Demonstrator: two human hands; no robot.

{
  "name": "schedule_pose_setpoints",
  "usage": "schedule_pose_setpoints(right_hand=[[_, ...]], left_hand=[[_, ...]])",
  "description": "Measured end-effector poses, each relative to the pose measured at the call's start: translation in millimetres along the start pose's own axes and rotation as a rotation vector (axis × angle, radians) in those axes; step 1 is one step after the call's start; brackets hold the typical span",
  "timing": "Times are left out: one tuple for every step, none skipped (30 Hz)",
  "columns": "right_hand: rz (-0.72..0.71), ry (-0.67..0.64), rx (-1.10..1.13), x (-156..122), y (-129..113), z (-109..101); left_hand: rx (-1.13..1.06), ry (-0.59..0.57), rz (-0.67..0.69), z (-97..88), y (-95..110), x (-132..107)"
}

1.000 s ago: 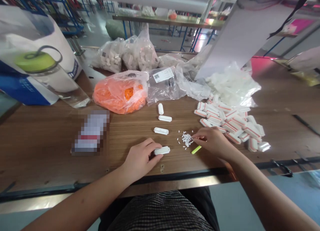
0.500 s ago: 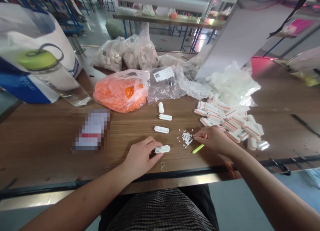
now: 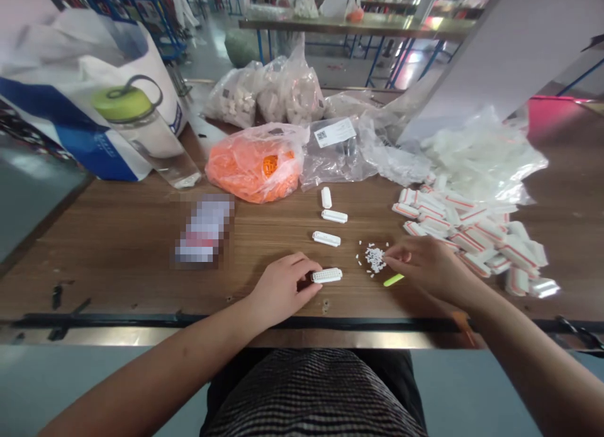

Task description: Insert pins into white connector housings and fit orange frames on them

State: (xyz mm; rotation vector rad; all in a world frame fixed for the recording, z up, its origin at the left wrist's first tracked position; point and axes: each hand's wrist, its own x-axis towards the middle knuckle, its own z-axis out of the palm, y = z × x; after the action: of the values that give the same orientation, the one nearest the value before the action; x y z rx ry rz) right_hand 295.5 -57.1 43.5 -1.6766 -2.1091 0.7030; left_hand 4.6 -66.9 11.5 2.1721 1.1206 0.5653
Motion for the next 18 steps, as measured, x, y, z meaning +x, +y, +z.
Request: schedule_pose_setpoints(right_hand=[[-0.02,0.016,0.105,0,-9,5],[-0.053,0.022,0.18,0,-20,12],[-0.099,0.004,0.208,1,-31,20],[-0.144,-0.003,0.221,3,-41,28],[-0.178,-0.002,0.225,4,-51,37],[-0.208,-0.011,0.224,7,-58,45],[-0.226,-0.009,0.214,9,-63,52],[-0.239,-0.007,0.199,11,-66,57],[-0.249,-0.007,0.184,13,-68,61],[-0.257,-0.007,0.17,15,-68,64],[-0.265,-0.009,0.158,16,-67,66],[-0.274,-0.01,0.148,16,-65,67],[-0.283,-0.01,0.139,16,-64,67],[-0.293,-0.01,0.128,16,-63,67],[-0.302,-0.006,0.117,15,-62,66],[-0.31,0.0,0.109,15,-62,66],[-0.317,0.005,0.103,14,-62,66],[-0.324,0.008,0.099,14,-62,65]], left_hand=[[0.014,0.006,-0.002,1.7,0,1],[0.021,0.016,-0.013,3.3,0,2],[0.027,0.028,-0.036,4.9,0,3],[0.029,0.033,-0.057,6.2,-1,3],[0.03,0.037,-0.072,7.2,-1,4],[0.03,0.039,-0.082,7.9,-1,4],[0.028,0.04,-0.084,8.5,-2,5],[0.027,0.042,-0.082,8.8,-2,5],[0.026,0.046,-0.08,8.9,-2,5],[0.026,0.049,-0.081,8.9,-2,5],[0.029,0.052,-0.084,8.9,-2,5],[0.034,0.054,-0.087,8.8,-2,5],[0.039,0.053,-0.088,8.6,-1,5],[0.042,0.052,-0.09,8.5,-1,5],[0.043,0.051,-0.09,8.5,-1,5],[0.043,0.049,-0.09,8.5,-1,5],[0.042,0.048,-0.09,8.6,-1,5],[0.041,0.047,-0.09,8.7,-1,5]])
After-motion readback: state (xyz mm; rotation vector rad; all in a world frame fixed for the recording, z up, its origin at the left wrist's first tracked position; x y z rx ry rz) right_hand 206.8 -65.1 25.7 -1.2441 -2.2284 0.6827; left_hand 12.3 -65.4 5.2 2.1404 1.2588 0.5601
